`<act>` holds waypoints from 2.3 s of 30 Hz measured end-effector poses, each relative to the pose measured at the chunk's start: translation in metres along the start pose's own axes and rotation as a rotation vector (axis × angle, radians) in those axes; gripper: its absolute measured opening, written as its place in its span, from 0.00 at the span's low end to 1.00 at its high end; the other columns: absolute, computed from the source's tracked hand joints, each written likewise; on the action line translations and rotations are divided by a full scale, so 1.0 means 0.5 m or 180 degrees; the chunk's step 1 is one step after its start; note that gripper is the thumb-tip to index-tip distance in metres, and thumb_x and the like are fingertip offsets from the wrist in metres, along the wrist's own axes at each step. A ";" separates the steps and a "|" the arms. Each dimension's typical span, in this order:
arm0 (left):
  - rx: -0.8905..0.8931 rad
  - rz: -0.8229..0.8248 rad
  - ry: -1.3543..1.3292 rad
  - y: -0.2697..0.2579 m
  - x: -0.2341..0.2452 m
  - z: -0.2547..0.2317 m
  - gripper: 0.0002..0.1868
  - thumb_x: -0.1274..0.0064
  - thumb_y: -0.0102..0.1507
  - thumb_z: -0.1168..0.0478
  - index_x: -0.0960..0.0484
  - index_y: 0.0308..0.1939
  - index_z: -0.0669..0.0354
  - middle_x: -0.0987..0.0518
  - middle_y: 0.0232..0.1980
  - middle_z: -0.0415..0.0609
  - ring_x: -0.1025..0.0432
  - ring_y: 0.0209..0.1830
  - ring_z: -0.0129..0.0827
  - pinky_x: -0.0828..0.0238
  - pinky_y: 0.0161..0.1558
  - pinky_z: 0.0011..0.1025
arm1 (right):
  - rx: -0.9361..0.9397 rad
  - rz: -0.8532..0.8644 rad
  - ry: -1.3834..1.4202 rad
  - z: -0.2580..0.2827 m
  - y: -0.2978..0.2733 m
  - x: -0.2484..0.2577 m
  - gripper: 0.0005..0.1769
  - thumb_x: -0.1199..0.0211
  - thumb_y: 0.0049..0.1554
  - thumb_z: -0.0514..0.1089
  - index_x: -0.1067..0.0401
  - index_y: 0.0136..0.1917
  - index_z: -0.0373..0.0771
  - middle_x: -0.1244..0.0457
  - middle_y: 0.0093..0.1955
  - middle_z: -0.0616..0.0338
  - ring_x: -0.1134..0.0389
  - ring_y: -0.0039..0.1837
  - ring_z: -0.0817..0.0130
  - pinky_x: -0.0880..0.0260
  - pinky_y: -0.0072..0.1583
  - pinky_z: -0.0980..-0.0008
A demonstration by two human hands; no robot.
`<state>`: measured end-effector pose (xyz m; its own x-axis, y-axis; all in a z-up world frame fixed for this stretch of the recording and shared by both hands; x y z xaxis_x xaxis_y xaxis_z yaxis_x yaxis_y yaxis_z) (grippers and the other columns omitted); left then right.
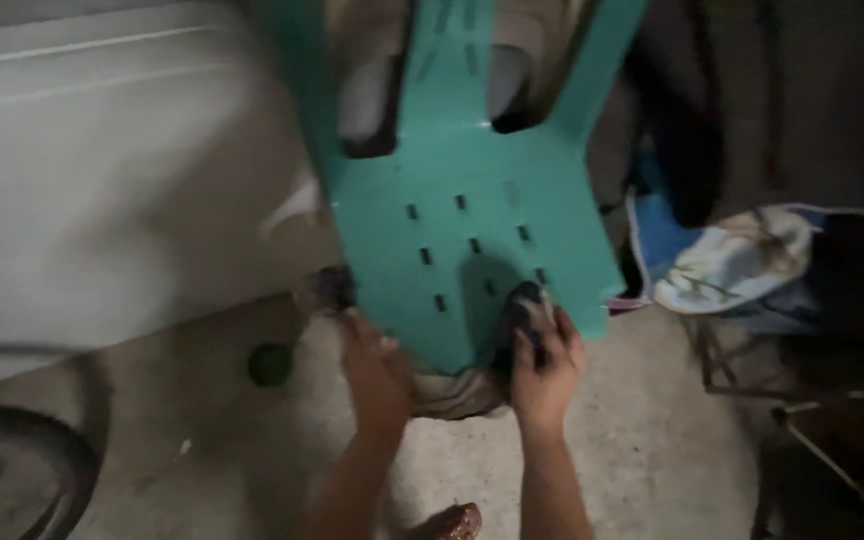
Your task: The person wipes a teal plastic chair with a cloth, then moves to a large wooden board and wipes its surface repeatedly. The person handles the cloth and wipes different areas of the chair and board.
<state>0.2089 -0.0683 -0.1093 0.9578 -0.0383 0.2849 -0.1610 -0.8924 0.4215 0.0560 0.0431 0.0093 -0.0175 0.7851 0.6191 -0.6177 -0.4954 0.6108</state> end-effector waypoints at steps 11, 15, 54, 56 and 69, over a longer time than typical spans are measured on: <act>-0.0036 0.0598 0.0667 0.052 0.060 -0.044 0.39 0.55 0.67 0.58 0.54 0.75 0.76 0.47 0.74 0.80 0.40 0.69 0.75 0.36 0.62 0.55 | 0.0662 0.2066 -0.1806 0.040 0.052 -0.027 0.27 0.32 0.43 0.44 0.18 0.56 0.68 0.40 0.66 0.57 0.42 0.67 0.44 0.38 0.66 0.46; 0.1170 0.1287 -0.0263 0.065 0.074 -0.047 0.37 0.63 0.67 0.61 0.54 0.78 0.69 0.51 0.79 0.73 0.39 0.69 0.69 0.33 0.62 0.50 | 0.0087 0.1766 -0.1880 -0.008 0.136 -0.072 0.26 0.28 0.47 0.47 0.21 0.60 0.61 0.43 0.71 0.50 0.42 0.66 0.41 0.36 0.64 0.46; 0.1077 0.0838 0.0660 0.037 0.033 -0.038 0.31 0.59 0.73 0.59 0.43 0.78 0.68 0.22 0.54 0.69 0.26 0.39 0.56 0.27 0.42 0.44 | -0.0363 0.1654 -0.1727 0.020 0.119 -0.086 0.29 0.26 0.44 0.51 0.25 0.60 0.47 0.44 0.72 0.49 0.44 0.70 0.42 0.38 0.64 0.40; -0.0460 -0.0386 0.0893 0.035 0.040 -0.047 0.33 0.58 0.71 0.60 0.46 0.76 0.73 0.28 0.66 0.71 0.24 0.47 0.60 0.22 0.46 0.40 | -0.0309 0.1505 -0.1864 0.023 0.099 -0.092 0.30 0.27 0.45 0.50 0.25 0.61 0.47 0.44 0.70 0.48 0.43 0.68 0.40 0.38 0.62 0.39; 0.2575 0.0559 -0.3015 0.097 0.079 -0.091 0.33 0.75 0.77 0.41 0.45 0.76 0.63 0.31 0.61 0.39 0.33 0.47 0.14 0.36 0.49 0.25 | -0.1538 0.0534 0.0388 -0.138 -0.245 -0.036 0.09 0.46 0.56 0.36 0.28 0.50 0.38 0.34 0.46 0.50 0.32 0.50 0.53 0.29 0.55 0.59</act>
<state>0.2282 -0.0926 -0.0387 0.7868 -0.1922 -0.5865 -0.4327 -0.8494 -0.3022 0.0777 0.1152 -0.1106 -0.2207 0.7615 0.6094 -0.8902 -0.4126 0.1932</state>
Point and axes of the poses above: each hand's wrist, its own y-axis towards the middle knuckle, its own x-axis out of the back of the hand, z = x × y, the point moved 1 cm from there along y, towards the middle knuckle
